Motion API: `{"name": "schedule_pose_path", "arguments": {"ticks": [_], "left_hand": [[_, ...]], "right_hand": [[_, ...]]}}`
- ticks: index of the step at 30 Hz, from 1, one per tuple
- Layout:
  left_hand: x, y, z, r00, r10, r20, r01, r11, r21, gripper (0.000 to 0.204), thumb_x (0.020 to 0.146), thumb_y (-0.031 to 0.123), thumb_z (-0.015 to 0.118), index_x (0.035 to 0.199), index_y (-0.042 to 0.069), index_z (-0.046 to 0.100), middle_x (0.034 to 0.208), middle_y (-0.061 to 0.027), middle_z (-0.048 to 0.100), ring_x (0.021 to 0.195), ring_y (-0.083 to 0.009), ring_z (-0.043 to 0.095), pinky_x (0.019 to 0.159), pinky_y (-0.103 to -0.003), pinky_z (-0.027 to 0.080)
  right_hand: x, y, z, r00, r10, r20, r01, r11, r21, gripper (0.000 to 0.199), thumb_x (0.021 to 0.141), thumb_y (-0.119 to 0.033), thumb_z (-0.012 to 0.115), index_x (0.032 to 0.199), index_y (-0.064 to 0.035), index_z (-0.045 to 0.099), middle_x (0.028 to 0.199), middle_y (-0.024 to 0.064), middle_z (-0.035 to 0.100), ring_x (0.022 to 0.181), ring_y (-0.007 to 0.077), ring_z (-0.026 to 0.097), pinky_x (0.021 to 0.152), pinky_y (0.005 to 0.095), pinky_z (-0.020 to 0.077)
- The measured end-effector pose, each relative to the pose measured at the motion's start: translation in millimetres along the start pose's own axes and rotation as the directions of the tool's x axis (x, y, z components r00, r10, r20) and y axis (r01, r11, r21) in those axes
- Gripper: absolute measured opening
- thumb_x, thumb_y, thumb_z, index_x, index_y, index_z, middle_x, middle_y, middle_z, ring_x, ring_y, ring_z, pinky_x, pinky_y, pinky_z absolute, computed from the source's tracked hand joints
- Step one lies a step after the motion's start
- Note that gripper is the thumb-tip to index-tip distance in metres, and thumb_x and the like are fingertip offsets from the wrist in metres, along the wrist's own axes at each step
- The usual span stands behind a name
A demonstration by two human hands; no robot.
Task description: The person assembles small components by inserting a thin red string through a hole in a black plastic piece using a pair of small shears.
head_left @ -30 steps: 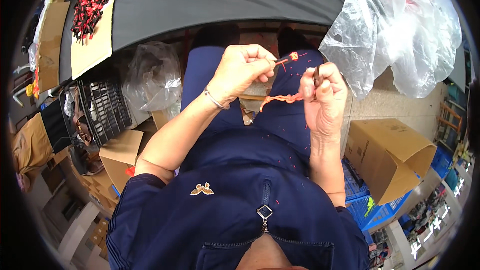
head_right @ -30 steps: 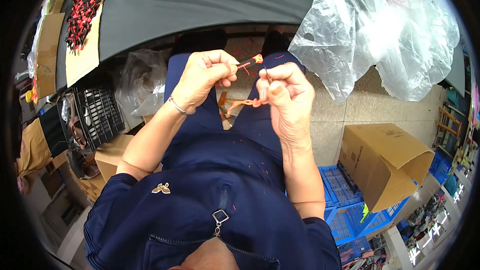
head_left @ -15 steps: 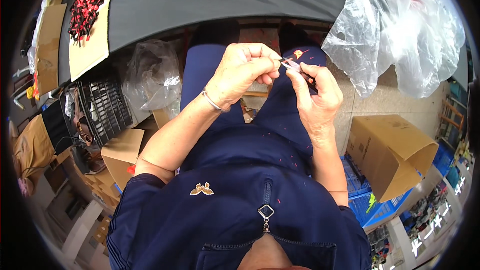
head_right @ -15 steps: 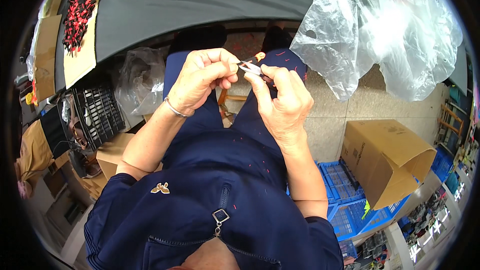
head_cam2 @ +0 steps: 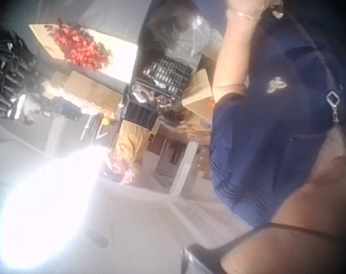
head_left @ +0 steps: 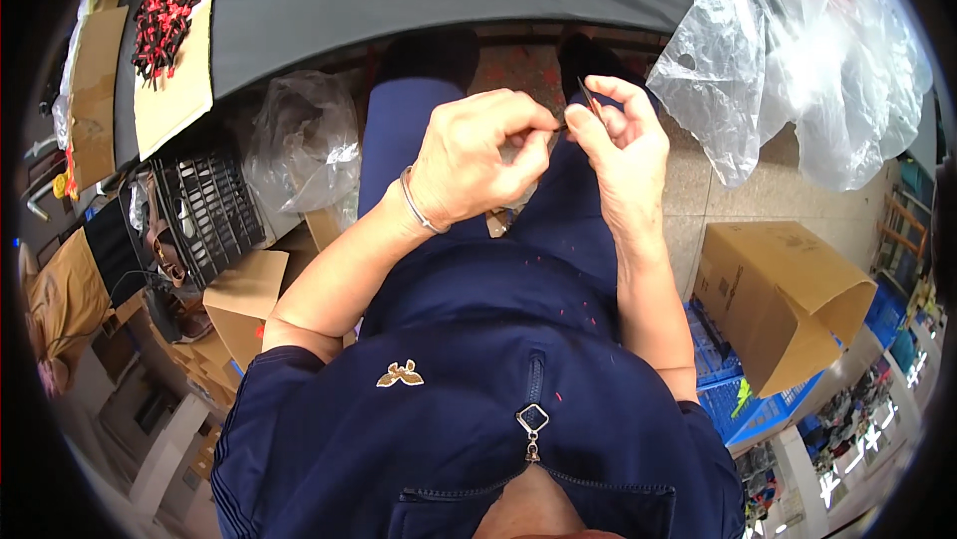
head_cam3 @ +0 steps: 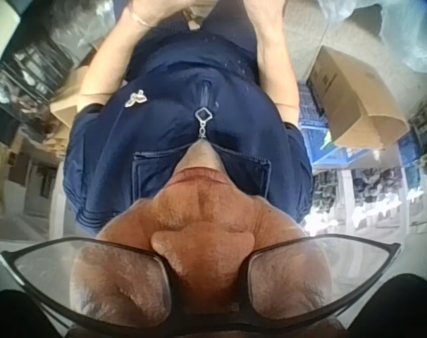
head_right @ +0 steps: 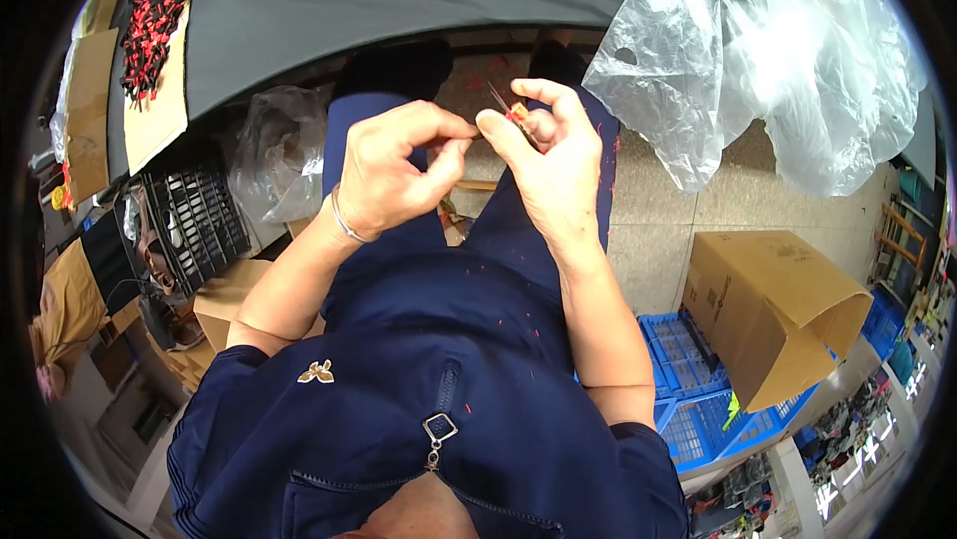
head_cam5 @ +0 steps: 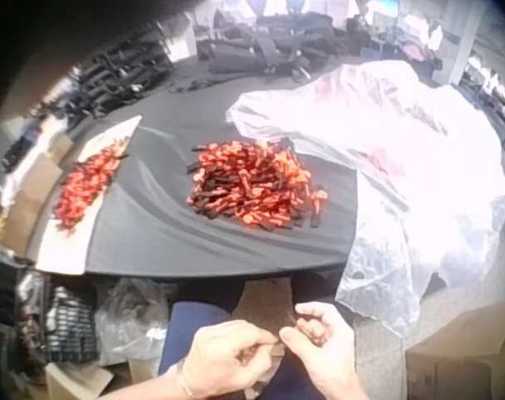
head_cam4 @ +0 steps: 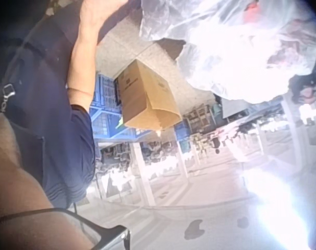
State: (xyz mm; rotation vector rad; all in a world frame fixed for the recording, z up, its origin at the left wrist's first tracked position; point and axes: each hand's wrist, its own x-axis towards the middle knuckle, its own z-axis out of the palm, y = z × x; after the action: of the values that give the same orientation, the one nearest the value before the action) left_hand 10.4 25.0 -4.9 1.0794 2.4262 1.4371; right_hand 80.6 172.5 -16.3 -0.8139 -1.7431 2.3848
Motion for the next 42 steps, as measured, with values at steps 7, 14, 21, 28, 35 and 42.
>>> {"name": "schedule_pose_path", "arguments": {"ticks": [7,14,21,28,35,42], "left_hand": [[-13.4,2.9,6.8,0.908,-0.416,0.055,0.405,0.834,-0.374,0.009,0.08,0.004,0.065,0.089,-0.001,0.065,0.076,-0.0054,0.066,0.064,-0.0105,0.061,0.06,-0.024,0.05],[-14.1,-8.6,2.3,0.661,-0.585,0.469,0.689,0.226,-0.689,0.013,0.085,0.011,0.062,0.091,0.0,0.063,0.079,-0.0064,0.065,0.066,-0.0091,0.059,0.064,-0.021,0.049],[-12.8,-8.3,7.7,0.697,-0.575,0.428,0.601,0.144,-0.786,0.012,0.085,0.011,0.061,0.091,0.001,0.063,0.078,-0.0062,0.064,0.066,-0.0084,0.057,0.064,-0.021,0.047],[-8.0,0.0,4.6,0.694,-0.618,0.369,0.621,0.255,-0.741,0.011,0.085,0.012,0.061,0.089,0.001,0.063,0.076,-0.0048,0.064,0.065,-0.0069,0.056,0.062,-0.019,0.047],[-5.9,-10.7,-18.9,0.733,-0.602,0.316,0.608,0.37,-0.703,0.01,0.084,0.012,0.062,0.087,0.002,0.063,0.076,-0.0034,0.063,0.065,-0.0074,0.057,0.06,-0.019,0.046],[30.2,-67.8,-149.2,0.81,-0.532,-0.247,-0.12,0.262,-0.958,0.017,0.091,0.009,0.049,0.103,0.001,0.058,0.098,-0.0082,0.063,0.076,-0.0111,0.058,0.066,-0.023,0.048]], "right_hand": [[7.3,12.0,3.3,0.987,-0.16,0.017,0.159,0.986,0.046,0.032,0.08,0.004,0.066,0.109,0.0011,0.053,0.089,0.0052,0.062,0.081,0.0078,0.059,0.074,0.0213,0.0472],[2.7,10.5,3.2,0.988,-0.153,0.005,0.153,0.986,-0.068,0.04,0.078,-0.002,0.071,0.112,-0.0002,0.052,0.09,0.008,0.065,0.082,0.01,0.061,0.074,0.0224,0.0468],[-16.4,16.1,-7.5,0.869,-0.492,0.056,0.421,0.674,-0.608,0.028,0.073,-0.008,0.076,0.095,-0.0019,0.061,0.078,0.0087,0.065,0.071,0.0158,0.063,0.063,0.026,0.0486],[-10.2,12.3,-4.3,0.787,-0.613,0.065,0.488,0.555,-0.673,0.017,0.07,-0.008,0.077,0.078,-0.0033,0.062,0.07,0.0057,0.064,0.059,0.0183,0.058,0.054,0.0285,0.0462],[-3.3,4.9,-1.3,0.823,-0.563,0.068,0.453,0.579,-0.678,0.014,0.073,-0.008,0.075,0.077,-0.003,0.063,0.071,0.0073,0.063,0.059,0.0185,0.059,0.056,0.0278,0.0469],[-1.2,0.0,-1.2,0.932,-0.358,-0.059,0.317,0.882,-0.348,0.015,0.081,0.0,0.068,0.093,0.002,0.06,0.083,0.0041,0.064,0.073,0.0055,0.057,0.066,0.0188,0.047]]}}
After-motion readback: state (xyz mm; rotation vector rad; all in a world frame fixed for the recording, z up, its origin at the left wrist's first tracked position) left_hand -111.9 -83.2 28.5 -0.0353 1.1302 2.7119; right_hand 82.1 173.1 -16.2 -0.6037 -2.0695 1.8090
